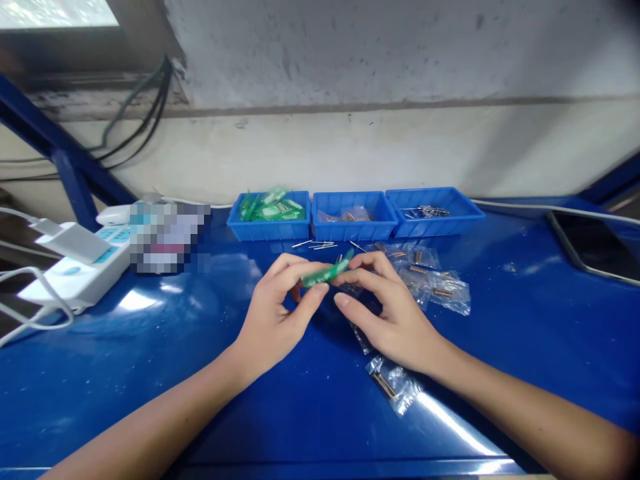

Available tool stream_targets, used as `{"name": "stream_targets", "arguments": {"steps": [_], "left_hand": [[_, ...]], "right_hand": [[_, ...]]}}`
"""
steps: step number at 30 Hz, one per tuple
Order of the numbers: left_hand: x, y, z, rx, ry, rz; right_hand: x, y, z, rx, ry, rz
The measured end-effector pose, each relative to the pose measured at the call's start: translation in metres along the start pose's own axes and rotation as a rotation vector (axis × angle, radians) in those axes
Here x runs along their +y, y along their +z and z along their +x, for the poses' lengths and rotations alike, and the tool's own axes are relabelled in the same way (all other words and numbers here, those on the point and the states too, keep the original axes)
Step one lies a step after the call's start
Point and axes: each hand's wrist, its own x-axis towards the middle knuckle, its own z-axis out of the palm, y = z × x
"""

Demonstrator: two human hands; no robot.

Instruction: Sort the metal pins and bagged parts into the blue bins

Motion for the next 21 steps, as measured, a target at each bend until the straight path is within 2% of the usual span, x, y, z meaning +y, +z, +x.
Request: {"name": "stream_targets", "arguments": {"steps": [2,4,6,8,12,18,21], "left_hand": [[-0.001,0.0,-0.001,-0.019,0.131,0.124],[-0.003,-0.001,-0.003,-0.079,0.2,0.209],[-0.002,-0.001,-0.004,-0.159,0.211,0.257],[0.001,-0.003,-0.004,-0.209,0.173,0.266],[0.006,-0.006,0.0,-0.173,0.004,0.162],[-0.006,-0.005,0.003,-0.123,-0.482,-0.339],[-0.004,-0.005,0.005,-0.115,-0.54,-0.467]], "right_hand": [[-0.003,-0.002,0.001,-0.046,0.093,0.153],[-0.004,-0.004,0.003,-0.101,0.185,0.296],[-0.003,-0.004,0.005,-0.12,0.249,0.336],[-0.002,-0.004,0.006,-0.104,0.266,0.276],[0.002,-0.004,0.005,-0.071,0.159,0.067],[0.01,-0.002,0.001,-0.11,-0.138,-0.208],[0.011,0.003,0.001,-0.137,-0.208,-0.32]]}}
